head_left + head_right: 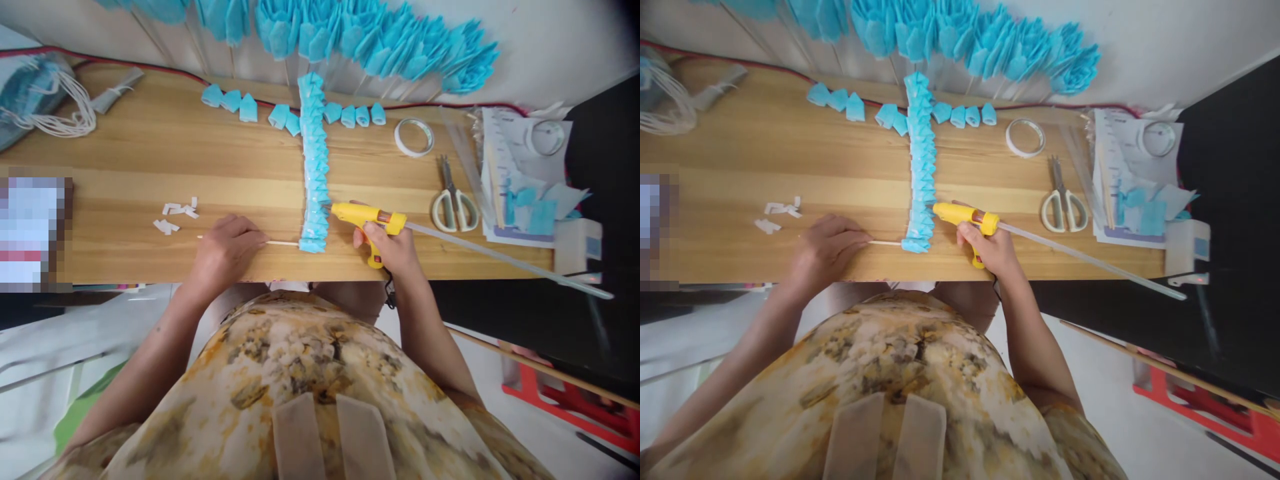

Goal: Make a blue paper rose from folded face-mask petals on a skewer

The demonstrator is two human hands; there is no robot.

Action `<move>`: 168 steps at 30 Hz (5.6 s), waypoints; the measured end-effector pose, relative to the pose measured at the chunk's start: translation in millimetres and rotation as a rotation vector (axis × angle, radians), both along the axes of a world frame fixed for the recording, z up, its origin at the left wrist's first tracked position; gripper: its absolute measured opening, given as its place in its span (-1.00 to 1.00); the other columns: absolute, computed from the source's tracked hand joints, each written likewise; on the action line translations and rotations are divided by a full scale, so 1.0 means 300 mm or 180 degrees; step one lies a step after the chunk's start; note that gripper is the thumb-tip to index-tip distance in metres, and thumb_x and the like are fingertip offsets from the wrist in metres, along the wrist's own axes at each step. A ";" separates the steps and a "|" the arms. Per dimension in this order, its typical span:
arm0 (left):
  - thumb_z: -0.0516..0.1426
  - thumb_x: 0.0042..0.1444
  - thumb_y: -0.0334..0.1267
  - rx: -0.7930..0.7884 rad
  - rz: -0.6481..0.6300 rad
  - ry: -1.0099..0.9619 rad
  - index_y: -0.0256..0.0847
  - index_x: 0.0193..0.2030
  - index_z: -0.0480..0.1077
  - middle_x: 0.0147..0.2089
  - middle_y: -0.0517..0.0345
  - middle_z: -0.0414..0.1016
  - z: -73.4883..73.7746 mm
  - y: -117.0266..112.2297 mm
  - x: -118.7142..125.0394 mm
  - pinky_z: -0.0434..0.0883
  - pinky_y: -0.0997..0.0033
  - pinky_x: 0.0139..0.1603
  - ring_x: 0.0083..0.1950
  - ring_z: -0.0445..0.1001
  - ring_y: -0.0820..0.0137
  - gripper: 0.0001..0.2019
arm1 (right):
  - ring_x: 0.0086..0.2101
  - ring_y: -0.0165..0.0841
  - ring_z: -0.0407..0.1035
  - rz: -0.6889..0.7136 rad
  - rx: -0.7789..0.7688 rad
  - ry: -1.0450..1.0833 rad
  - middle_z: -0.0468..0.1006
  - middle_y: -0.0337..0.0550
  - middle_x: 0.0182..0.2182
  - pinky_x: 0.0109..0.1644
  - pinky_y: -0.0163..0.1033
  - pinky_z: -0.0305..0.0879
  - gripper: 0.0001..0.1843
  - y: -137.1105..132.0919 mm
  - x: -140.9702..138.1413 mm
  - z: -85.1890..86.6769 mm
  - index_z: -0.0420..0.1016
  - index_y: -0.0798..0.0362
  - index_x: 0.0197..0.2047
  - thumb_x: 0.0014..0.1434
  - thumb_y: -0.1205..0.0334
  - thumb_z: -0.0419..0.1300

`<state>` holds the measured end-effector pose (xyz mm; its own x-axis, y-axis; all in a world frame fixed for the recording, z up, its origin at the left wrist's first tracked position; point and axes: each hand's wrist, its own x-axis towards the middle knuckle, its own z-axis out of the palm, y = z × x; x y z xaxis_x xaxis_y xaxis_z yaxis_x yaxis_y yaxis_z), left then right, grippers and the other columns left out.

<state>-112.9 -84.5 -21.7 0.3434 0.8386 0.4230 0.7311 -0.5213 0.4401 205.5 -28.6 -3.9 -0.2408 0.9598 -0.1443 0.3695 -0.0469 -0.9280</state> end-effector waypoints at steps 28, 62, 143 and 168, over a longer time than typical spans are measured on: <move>0.09 0.37 -0.33 0.0026 -0.0013 -0.0027 -0.21 -0.23 0.54 -0.26 0.05 0.55 -0.002 -0.002 0.001 0.36 0.27 -0.24 -0.25 0.42 0.30 -0.80 | -0.30 -0.24 0.51 0.0197 0.0336 -0.0462 0.61 -0.11 -0.43 -0.25 -0.18 0.47 -0.67 0.006 -0.016 0.060 0.51 -0.04 -0.53 0.17 -0.02 0.30; 0.03 0.38 -0.35 -0.0060 -0.0458 0.0437 -0.17 -0.13 0.58 -0.23 0.04 0.55 0.023 0.034 -0.020 0.35 0.26 -0.21 -0.23 0.43 0.29 -0.73 | -0.37 -0.28 0.51 -0.0222 0.0239 0.0671 0.61 -0.18 -0.45 -0.22 -0.15 0.48 -0.46 -0.025 0.040 -0.028 0.66 -0.01 -0.08 0.15 -0.30 0.27; 0.05 0.39 -0.29 -0.0069 -0.0292 0.0141 -0.20 -0.13 0.56 -0.20 -0.01 0.57 0.014 0.035 -0.020 0.39 0.25 -0.19 -0.20 0.45 0.27 -0.77 | -0.29 -0.22 0.54 -0.0152 0.0034 0.0554 0.62 -0.14 -0.41 -0.15 -0.12 0.52 -0.41 -0.033 0.046 -0.019 0.64 -0.03 -0.05 0.12 -0.34 0.26; 0.11 0.34 -0.31 0.0013 -0.0254 0.0106 -0.17 -0.17 0.59 -0.24 0.02 0.56 0.010 0.043 -0.025 0.34 0.23 -0.21 -0.24 0.43 0.28 -0.81 | -0.45 -0.35 0.38 0.0420 -0.0062 0.0126 0.54 -0.17 -0.45 -0.35 -0.21 0.38 -0.66 -0.035 0.035 0.006 0.54 0.00 -0.45 0.19 -0.07 0.25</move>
<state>-120.5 -71.7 -18.9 0.4228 0.8063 0.4136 0.7013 -0.5802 0.4142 216.0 -39.1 -2.2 -0.3707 0.9164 -0.1506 0.3368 -0.0185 -0.9414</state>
